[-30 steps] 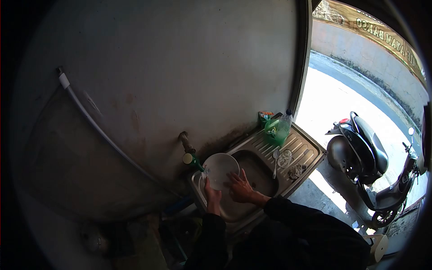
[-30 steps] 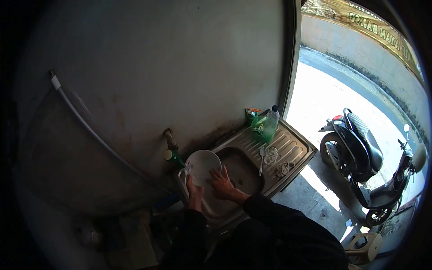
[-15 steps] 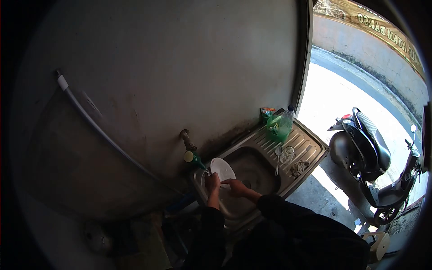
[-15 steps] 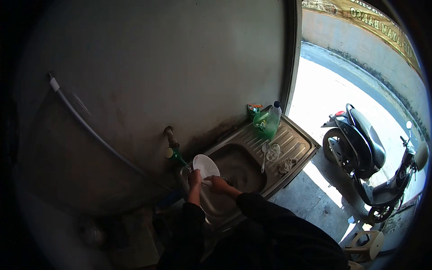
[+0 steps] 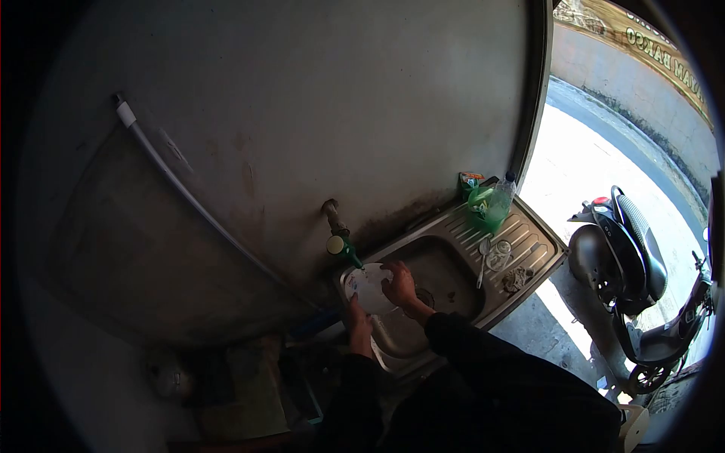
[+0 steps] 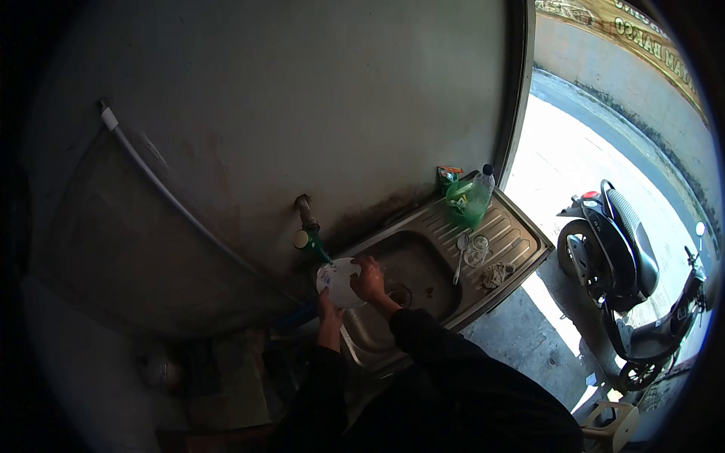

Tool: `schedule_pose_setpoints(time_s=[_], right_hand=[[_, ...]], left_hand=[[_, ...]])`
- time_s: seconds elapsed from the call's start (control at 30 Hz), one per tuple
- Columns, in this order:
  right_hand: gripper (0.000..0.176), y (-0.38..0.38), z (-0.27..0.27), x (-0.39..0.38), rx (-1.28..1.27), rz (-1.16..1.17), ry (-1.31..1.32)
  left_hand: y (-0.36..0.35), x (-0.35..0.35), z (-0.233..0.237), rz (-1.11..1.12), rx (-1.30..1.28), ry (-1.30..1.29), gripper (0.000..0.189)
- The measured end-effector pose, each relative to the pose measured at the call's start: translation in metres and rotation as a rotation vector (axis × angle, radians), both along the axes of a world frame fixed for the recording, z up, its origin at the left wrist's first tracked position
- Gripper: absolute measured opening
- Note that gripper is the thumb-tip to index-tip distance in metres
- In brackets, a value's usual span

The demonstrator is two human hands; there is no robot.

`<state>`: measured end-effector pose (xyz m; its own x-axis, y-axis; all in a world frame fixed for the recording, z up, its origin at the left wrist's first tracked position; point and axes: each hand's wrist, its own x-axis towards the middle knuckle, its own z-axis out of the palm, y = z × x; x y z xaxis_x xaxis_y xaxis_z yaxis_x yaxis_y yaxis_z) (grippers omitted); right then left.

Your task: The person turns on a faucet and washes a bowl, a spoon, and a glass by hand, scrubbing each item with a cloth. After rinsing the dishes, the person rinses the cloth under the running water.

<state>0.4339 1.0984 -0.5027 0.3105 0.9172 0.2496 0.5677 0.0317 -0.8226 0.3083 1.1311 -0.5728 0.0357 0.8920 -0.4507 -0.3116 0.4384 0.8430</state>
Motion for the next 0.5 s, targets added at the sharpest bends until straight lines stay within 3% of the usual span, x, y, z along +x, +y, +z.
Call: schedule_pose_setpoints(time_s=[0.03, 0.07, 0.1, 0.17, 0.2, 0.27, 0.33, 0.37, 0.43, 0.5], right_hand=[[0.033, -0.006, 0.002, 0.003, 0.142, -0.212, -0.088], [0.038, -0.014, 0.000, 0.006, 0.280, -0.425, -0.175], [0.038, -0.019, -0.015, 0.010, 0.272, -0.423, -0.180], [0.043, -0.019, -0.051, 0.023, -0.238, -0.297, 0.521], [0.043, -0.024, -0.045, 0.024, -0.235, -0.301, 0.518], [0.035, -0.041, -0.017, 0.025, -0.349, 0.062, 1.128], [0.034, -0.040, -0.015, 0.036, -0.433, 0.065, 1.012], [0.033, -0.039, -0.017, 0.040, -0.513, 0.068, 0.895], [0.033, -0.040, -0.024, 0.045, -0.485, 0.133, 0.905], [0.034, -0.036, -0.040, 0.046, -0.452, 0.203, 0.910]], left_hand=[[-0.014, 0.004, 0.023, 0.086, -0.162, -0.177, 0.040], [-0.016, 0.005, 0.019, 0.089, -0.166, -0.181, 0.040], [-0.020, 0.005, 0.012, 0.088, -0.141, -0.321, 0.042], [-0.029, 0.009, 0.004, 0.081, -0.118, -0.467, 0.044], [-0.033, 0.012, 0.005, 0.052, -0.098, -0.531, 0.044], [-0.036, 0.017, 0.011, 0.022, -0.076, -0.597, 0.044], [-0.039, 0.014, 0.016, -0.232, -0.225, -0.311, 0.049], [-0.037, 0.009, 0.011, -0.226, -0.224, -0.307, 0.049], [-0.032, 0.003, -0.003, -0.412, -0.282, -0.373, 0.053], [-0.041, 0.006, 0.014, -0.409, -0.331, -0.422, 0.053]])
